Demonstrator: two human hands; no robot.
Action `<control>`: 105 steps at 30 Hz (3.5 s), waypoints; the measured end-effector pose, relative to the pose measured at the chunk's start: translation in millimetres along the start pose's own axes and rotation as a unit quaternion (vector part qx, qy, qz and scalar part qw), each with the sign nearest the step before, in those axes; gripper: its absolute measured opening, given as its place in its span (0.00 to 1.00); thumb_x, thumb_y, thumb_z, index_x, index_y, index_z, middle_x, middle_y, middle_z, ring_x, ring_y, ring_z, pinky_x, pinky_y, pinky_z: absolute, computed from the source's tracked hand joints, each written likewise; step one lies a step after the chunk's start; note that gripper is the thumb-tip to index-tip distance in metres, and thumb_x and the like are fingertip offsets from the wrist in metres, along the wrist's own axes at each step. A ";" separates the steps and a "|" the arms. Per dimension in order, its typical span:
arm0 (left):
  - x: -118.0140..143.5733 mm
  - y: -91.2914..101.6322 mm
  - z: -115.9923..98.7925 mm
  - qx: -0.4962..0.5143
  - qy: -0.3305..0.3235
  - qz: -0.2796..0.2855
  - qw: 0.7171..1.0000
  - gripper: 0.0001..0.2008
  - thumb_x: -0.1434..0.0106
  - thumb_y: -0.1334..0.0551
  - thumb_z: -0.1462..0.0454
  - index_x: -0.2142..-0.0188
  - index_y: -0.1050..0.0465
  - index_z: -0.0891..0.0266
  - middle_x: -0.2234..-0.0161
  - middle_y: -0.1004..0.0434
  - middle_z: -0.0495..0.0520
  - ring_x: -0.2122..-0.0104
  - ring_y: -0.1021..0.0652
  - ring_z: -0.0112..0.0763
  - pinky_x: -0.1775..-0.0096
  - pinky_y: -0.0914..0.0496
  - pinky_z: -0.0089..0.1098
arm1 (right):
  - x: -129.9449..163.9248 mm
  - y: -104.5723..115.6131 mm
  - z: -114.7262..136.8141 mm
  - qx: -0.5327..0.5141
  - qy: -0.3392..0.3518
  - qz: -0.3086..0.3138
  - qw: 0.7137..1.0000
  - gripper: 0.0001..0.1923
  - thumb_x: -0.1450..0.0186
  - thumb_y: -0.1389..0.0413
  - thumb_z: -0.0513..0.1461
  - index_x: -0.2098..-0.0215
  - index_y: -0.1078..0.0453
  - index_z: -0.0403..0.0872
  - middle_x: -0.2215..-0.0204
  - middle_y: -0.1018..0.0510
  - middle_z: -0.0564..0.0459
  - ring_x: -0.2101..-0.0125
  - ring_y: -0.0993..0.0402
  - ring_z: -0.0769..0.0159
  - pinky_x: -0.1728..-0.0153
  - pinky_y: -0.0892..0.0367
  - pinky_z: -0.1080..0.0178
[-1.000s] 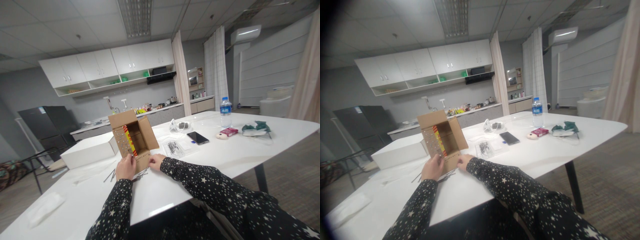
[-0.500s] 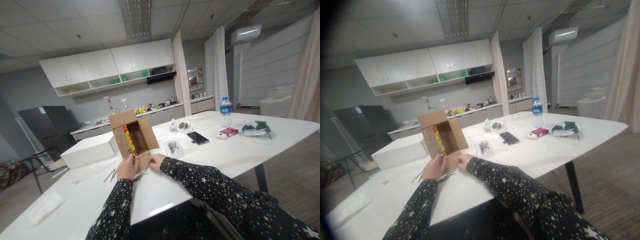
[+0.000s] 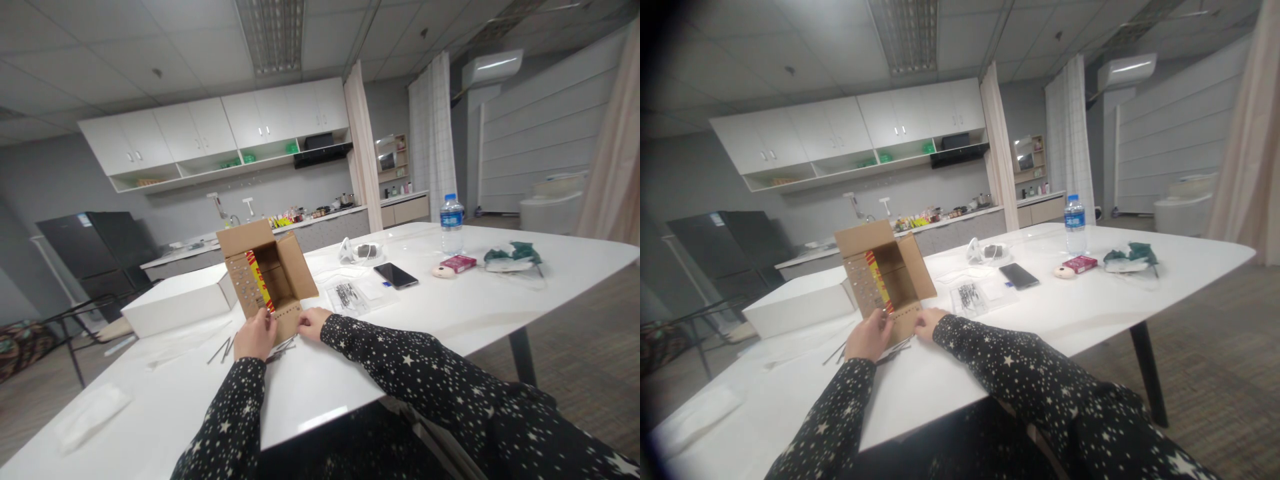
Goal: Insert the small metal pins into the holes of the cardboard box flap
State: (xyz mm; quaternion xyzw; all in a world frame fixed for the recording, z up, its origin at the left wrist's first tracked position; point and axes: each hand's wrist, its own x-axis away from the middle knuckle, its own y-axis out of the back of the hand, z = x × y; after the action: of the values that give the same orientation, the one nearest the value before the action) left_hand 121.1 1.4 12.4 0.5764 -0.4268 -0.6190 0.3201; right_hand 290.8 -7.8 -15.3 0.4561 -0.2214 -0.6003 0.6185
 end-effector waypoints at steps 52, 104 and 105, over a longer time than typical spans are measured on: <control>20.4 14.2 -16.8 -0.093 -0.093 0.052 0.990 0.18 0.36 0.55 0.57 0.53 0.34 0.55 0.65 0.22 0.58 0.66 0.22 0.39 0.67 0.33 0.34 | 3.2 5.5 3.7 0.005 0.002 0.008 1.000 0.11 0.44 0.48 0.41 0.67 0.25 0.49 0.70 0.21 0.54 0.69 0.27 0.66 0.72 0.39 0.68; 6.6 -18.0 41.6 0.081 -0.109 -0.093 0.986 0.17 0.37 0.52 0.56 0.61 0.28 0.59 0.66 0.23 0.55 0.65 0.25 0.36 0.61 0.34 0.35 | -1.9 -1.1 -3.7 0.001 0.018 0.007 1.000 0.12 0.44 0.47 0.43 0.66 0.25 0.49 0.71 0.23 0.54 0.71 0.29 0.68 0.73 0.41 0.68; 5.6 -19.4 42.6 0.093 -0.105 -0.096 0.985 0.17 0.37 0.52 0.56 0.62 0.27 0.59 0.66 0.23 0.55 0.65 0.25 0.36 0.61 0.33 0.35 | -1.9 -0.9 -3.5 0.000 0.018 0.008 1.000 0.12 0.44 0.47 0.43 0.66 0.25 0.50 0.71 0.23 0.54 0.71 0.29 0.68 0.73 0.41 0.68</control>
State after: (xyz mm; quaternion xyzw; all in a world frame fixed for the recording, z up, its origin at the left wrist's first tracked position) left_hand 80.2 11.6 -8.7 0.5739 -0.4561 -0.6616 0.1578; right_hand 292.8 -4.9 -17.3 0.4655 -0.2138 -0.5869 0.6271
